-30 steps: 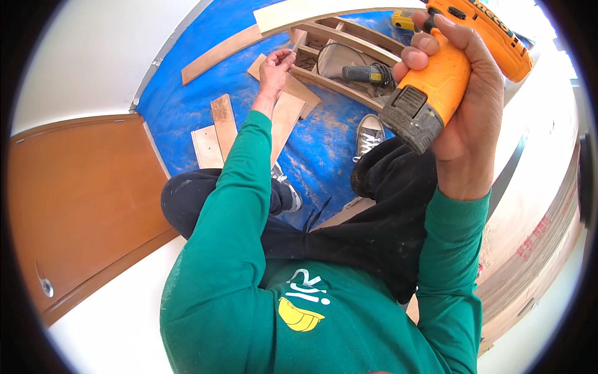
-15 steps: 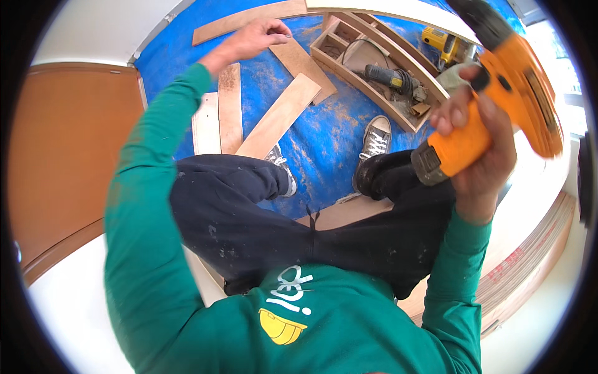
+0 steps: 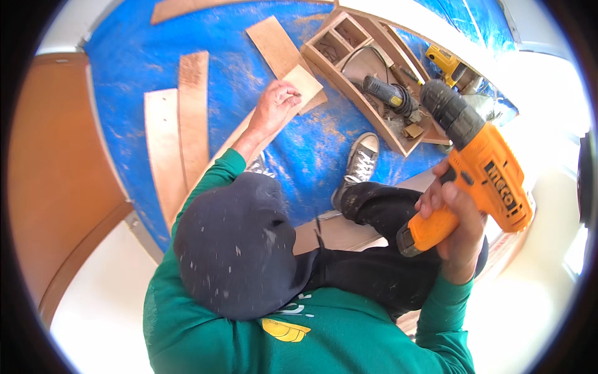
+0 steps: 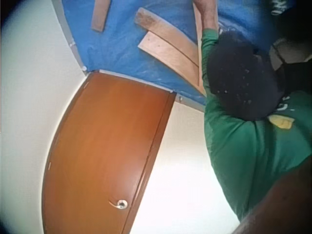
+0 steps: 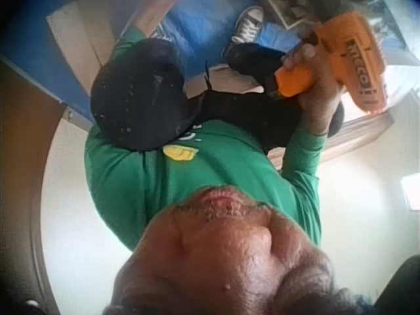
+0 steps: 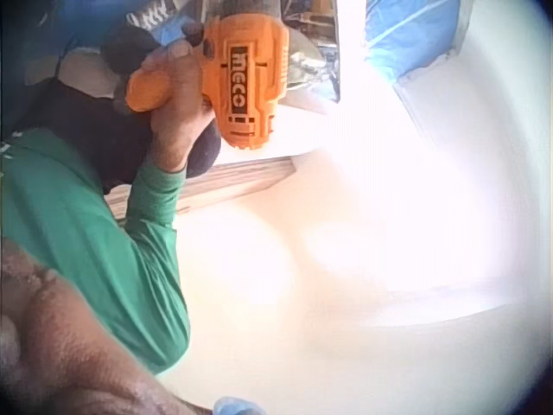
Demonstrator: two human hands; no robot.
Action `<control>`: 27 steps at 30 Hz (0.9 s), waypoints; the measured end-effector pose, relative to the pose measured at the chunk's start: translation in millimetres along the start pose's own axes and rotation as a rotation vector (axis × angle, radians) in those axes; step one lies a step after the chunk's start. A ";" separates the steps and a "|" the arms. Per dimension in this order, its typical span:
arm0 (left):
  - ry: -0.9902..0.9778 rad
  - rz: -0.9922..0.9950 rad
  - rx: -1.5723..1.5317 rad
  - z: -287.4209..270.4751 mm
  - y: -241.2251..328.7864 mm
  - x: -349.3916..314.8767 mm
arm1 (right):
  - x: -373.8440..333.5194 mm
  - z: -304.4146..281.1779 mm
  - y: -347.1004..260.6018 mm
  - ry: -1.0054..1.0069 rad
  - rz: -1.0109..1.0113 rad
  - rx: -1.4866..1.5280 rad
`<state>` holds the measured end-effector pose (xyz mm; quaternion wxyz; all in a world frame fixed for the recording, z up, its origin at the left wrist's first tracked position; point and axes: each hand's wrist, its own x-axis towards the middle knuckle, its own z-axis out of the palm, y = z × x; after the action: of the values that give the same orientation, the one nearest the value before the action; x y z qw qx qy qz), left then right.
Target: The person sits on a blue tarp and uses a hand saw to cut a piece of wood. They then use a cordless drill to drive screws into the wood pieces, joining them together.
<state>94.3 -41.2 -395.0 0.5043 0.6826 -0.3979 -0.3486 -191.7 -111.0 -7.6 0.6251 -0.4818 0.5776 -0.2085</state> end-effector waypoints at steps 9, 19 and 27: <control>0.106 -0.162 -0.230 5.5 -19.6 6.7 | 42.3 34.5 49.1 -0.043 0.236 -0.142; 0.117 0.078 0.057 40.8 -24.1 23.8 | 55.4 31.4 72.2 -0.152 0.268 -0.189; 0.066 0.061 0.067 45.7 -32.6 23.4 | 73.5 24.5 96.7 -0.132 0.208 -0.122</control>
<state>70.8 -75.2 -439.6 0.5044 0.6978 -0.4128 -0.2969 -179.6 -118.7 -130.6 0.6497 -0.4692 0.5934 -0.0751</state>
